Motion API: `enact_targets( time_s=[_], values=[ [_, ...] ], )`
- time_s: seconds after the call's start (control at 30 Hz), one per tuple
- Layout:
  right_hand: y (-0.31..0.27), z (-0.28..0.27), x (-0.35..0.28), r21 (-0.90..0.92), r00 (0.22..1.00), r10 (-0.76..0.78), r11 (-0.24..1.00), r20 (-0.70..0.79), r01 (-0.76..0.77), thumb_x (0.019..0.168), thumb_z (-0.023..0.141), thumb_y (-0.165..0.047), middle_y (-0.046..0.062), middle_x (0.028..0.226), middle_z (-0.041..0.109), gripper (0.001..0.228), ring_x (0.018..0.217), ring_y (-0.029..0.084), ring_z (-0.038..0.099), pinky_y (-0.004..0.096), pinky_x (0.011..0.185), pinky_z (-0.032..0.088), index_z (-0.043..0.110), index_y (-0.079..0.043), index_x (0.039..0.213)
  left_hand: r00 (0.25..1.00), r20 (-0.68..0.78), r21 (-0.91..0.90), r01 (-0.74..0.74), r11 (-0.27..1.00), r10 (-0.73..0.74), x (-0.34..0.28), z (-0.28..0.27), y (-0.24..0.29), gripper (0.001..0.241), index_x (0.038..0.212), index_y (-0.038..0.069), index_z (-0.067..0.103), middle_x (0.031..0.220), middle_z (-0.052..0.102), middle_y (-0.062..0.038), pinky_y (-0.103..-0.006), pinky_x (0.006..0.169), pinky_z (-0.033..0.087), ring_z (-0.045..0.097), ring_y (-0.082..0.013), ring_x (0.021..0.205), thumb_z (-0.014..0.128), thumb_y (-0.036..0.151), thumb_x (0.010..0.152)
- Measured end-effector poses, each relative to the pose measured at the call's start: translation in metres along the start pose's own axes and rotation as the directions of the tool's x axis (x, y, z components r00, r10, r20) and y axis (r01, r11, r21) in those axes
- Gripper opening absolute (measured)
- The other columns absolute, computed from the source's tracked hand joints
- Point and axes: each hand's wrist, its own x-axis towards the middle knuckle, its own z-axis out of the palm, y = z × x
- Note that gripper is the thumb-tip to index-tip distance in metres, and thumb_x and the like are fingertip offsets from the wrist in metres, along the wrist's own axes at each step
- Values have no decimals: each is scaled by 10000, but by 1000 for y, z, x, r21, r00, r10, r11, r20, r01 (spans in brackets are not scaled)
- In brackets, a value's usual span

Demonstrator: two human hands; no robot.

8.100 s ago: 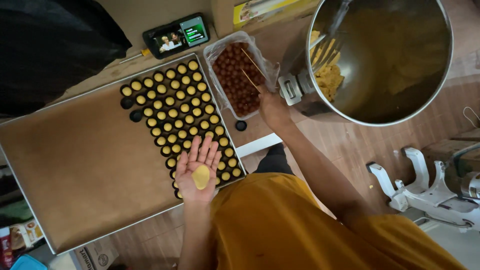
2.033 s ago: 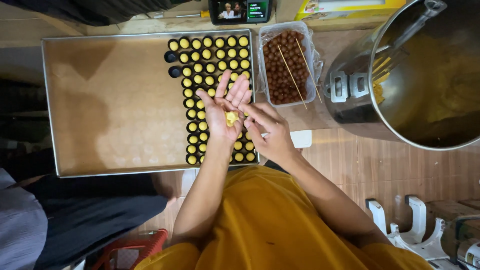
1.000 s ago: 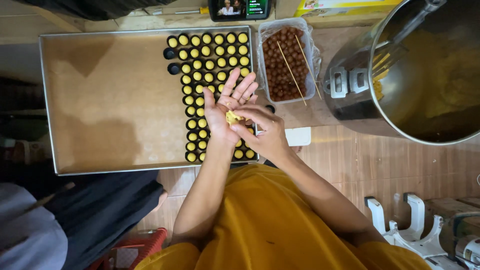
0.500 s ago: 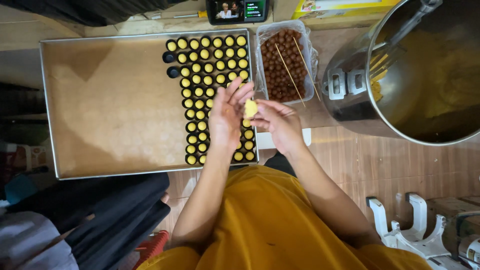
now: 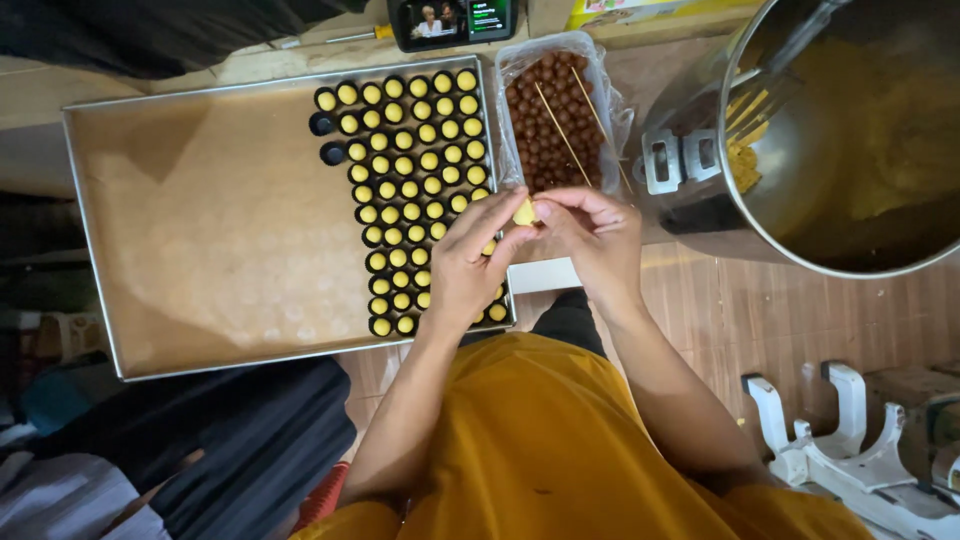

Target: The person shapes cookie dough into balls, adds a small round filling, and places them into black paper cups on a baking tray.

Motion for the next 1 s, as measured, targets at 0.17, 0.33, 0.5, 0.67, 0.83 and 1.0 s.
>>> enact_targets(
  time_s=[0.17,0.33,0.5,0.67,0.83,1.0],
  values=[
    [-32,-6,-10,13,977,-172,985,129,172,1046,634,-12,93,1132,719,223,966,137,720,275,874,615,686,37,1257,982,62,-215,187,959,-177,11,10,8,376,1315,56,691,1140,750,-93,-259,830,583,701,-129,924,769,44,947],
    [-61,-22,-18,-108,962,-268,956,43,272,978,707,0,73,1113,697,232,976,130,710,253,875,597,698,0,1210,873,303,-656,482,581,-381,11,43,4,363,1402,6,637,1057,745,-63,-253,829,578,692,-102,902,661,81,1048],
    [-81,-68,-18,-502,867,-497,744,25,441,917,784,19,98,1087,697,213,949,154,689,261,833,565,762,-16,1126,840,423,-695,542,472,-340,27,81,35,410,1450,-12,601,1023,748,-53,-264,819,604,706,-109,881,559,199,1101],
    [-103,-118,-15,-442,853,-515,748,85,495,976,693,39,100,1117,726,214,965,169,701,263,878,567,733,-19,1177,864,424,-640,498,585,-271,46,119,54,468,1449,-72,578,1107,729,-112,-321,797,581,694,-166,886,645,171,1055],
    [-112,-139,-10,-469,812,-565,683,147,560,1009,662,42,125,1170,714,196,1039,206,705,292,930,570,709,-16,1189,862,439,-692,505,516,-255,59,135,69,425,1470,-15,572,1090,756,-91,-295,834,606,728,-146,901,567,208,1108],
    [-99,-139,-15,-394,841,-517,748,159,534,1000,657,37,143,1202,672,186,1052,224,695,323,904,577,694,-7,1176,930,300,-632,360,687,-212,53,131,58,379,1416,-47,618,1102,748,-151,-323,802,608,730,-186,901,653,143,1089]
  ],
)
